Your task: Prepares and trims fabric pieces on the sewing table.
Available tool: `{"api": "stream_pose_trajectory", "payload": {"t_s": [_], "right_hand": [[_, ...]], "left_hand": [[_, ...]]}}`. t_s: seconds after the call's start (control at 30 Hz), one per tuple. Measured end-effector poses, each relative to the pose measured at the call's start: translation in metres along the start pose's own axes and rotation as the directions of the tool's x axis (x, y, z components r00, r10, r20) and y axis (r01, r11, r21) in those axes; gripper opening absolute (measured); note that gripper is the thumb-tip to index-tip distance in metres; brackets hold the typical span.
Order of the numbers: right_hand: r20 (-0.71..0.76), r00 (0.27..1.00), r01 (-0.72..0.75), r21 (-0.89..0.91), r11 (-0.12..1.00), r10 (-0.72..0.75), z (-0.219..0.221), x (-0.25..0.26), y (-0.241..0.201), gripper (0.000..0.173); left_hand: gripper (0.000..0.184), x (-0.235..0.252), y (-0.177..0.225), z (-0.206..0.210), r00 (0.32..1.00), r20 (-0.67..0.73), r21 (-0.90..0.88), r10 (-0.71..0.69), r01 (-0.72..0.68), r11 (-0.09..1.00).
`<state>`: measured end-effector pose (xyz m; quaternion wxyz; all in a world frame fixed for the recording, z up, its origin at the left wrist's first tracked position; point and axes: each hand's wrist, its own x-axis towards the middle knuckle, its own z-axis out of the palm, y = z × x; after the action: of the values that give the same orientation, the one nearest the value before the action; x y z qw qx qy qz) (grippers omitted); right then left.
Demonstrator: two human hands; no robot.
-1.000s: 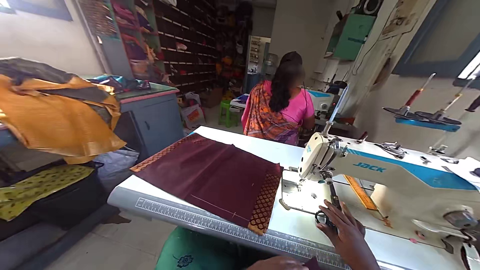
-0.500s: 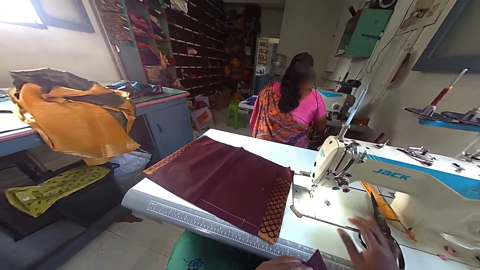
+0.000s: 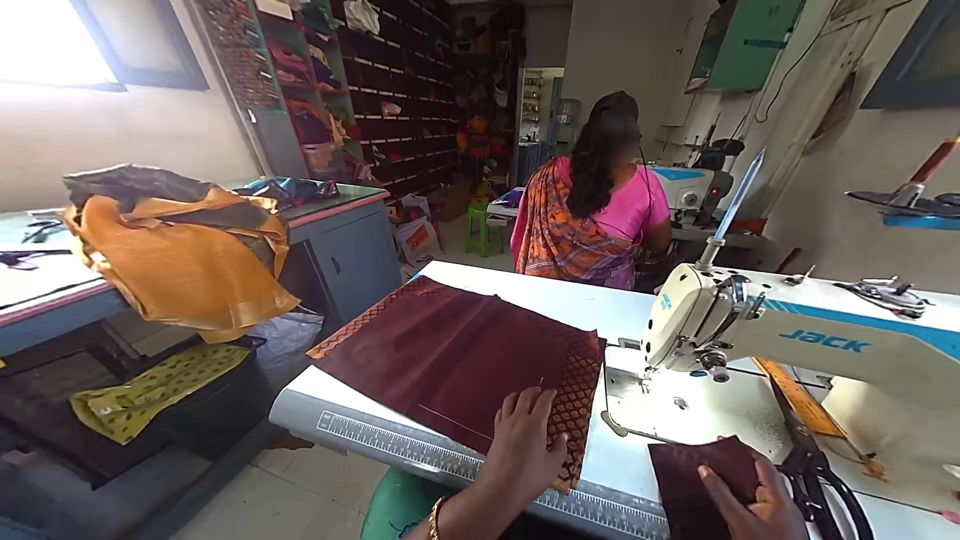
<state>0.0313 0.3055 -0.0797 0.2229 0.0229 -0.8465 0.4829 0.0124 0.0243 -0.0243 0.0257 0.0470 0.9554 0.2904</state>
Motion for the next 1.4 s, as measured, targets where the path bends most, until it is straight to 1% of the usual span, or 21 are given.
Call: {"api": "stream_pose_trajectory", "payload": {"t_s": [0.07, 0.17, 0.27, 0.4, 0.47, 0.6, 0.67, 0.73, 0.83, 0.93, 1.0, 1.1, 1.2, 1.27, 1.3, 1.33, 1.4], "right_hand": [[0.004, 1.000, 0.023, -0.037, 0.999, -0.022, 0.002, -0.003, 0.001, 0.062], [-0.016, 0.998, 0.067, -0.060, 0.996, -0.068, 0.004, -0.007, 0.003, 0.059], [-0.046, 0.997, 0.065, -0.016, 0.998, -0.066, 0.004, -0.009, 0.004, 0.058], [-0.060, 0.996, 0.070, 0.027, 0.997, -0.069, 0.005, -0.010, 0.004, 0.053], [-0.056, 0.996, 0.069, 0.032, 0.997, -0.068, 0.006, -0.010, 0.005, 0.052], [-0.066, 0.995, 0.078, 0.053, 0.996, -0.074, 0.006, -0.009, 0.006, 0.050], [-0.077, 0.994, 0.081, 0.061, 0.995, -0.076, 0.006, -0.009, 0.007, 0.050], [-0.086, 0.993, 0.081, 0.064, 0.995, -0.075, 0.007, -0.009, 0.007, 0.051], [-0.093, 0.995, 0.052, 0.050, 0.997, -0.048, 0.006, -0.007, 0.008, 0.056], [-0.056, 0.998, -0.015, 0.107, 0.994, 0.021, 0.005, -0.003, 0.011, 0.059], [-0.042, 0.998, -0.043, 0.159, 0.986, 0.051, 0.005, -0.002, 0.011, 0.059], [-0.051, 0.995, -0.073, 0.179, 0.981, 0.083, 0.005, -0.003, 0.009, 0.059], [-0.077, 0.993, -0.075, 0.164, 0.984, 0.089, 0.005, -0.003, 0.012, 0.058], [-0.090, 0.991, -0.079, 0.172, 0.982, 0.096, 0.004, -0.003, 0.010, 0.058], [-0.092, 0.991, -0.078, 0.183, 0.980, 0.096, 0.004, -0.003, 0.009, 0.057], [-0.096, 0.991, -0.076, 0.190, 0.979, 0.095, 0.004, -0.003, 0.008, 0.057], [-0.113, 0.990, -0.065, 0.206, 0.976, 0.090, 0.005, -0.003, 0.010, 0.057]], "left_hand": [[0.068, 0.014, 0.006, -0.002, 0.988, 0.089, 0.122, -0.127, 0.116, 0.986], [0.066, 0.024, 0.016, -0.003, 0.963, 0.143, 0.232, -0.230, 0.194, 0.953], [0.061, 0.027, 0.020, -0.004, 0.954, 0.152, 0.287, -0.258, 0.207, 0.935], [0.059, 0.029, 0.014, -0.010, 0.955, 0.176, 0.302, -0.241, 0.181, 0.936], [0.056, 0.028, 0.008, -0.018, 0.959, 0.186, 0.254, -0.215, 0.164, 0.953], [0.043, 0.028, -0.012, -0.038, 0.972, 0.178, 0.017, -0.155, 0.154, 0.988], [0.036, 0.029, -0.021, -0.047, 0.979, 0.145, 0.006, -0.146, 0.146, 0.989], [0.032, 0.033, -0.028, -0.057, 0.989, 0.059, 0.035, -0.134, 0.133, 0.991], [0.030, 0.041, -0.031, -0.081, 0.984, -0.144, 0.070, -0.108, 0.119, 0.990], [0.029, 0.052, -0.023, -0.110, 0.946, -0.320, 0.103, -0.046, 0.083, 0.991], [0.025, 0.055, -0.009, -0.125, 0.911, -0.411, 0.128, 0.025, 0.031, 0.991], [0.023, 0.054, 0.021, -0.138, 0.855, -0.495, 0.215, 0.156, -0.053, 0.975], [0.025, 0.046, 0.049, -0.135, 0.800, -0.520, 0.305, 0.300, -0.154, 0.940], [0.025, 0.040, 0.064, -0.122, 0.776, -0.499, 0.354, 0.385, -0.223, 0.909], [0.025, 0.037, 0.070, -0.111, 0.781, -0.474, 0.364, 0.406, -0.246, 0.898], [0.026, 0.033, 0.076, -0.099, 0.803, -0.432, 0.368, 0.410, -0.259, 0.893], [0.029, 0.026, 0.088, -0.070, 0.884, -0.288, 0.334, 0.369, -0.269, 0.903]]}}
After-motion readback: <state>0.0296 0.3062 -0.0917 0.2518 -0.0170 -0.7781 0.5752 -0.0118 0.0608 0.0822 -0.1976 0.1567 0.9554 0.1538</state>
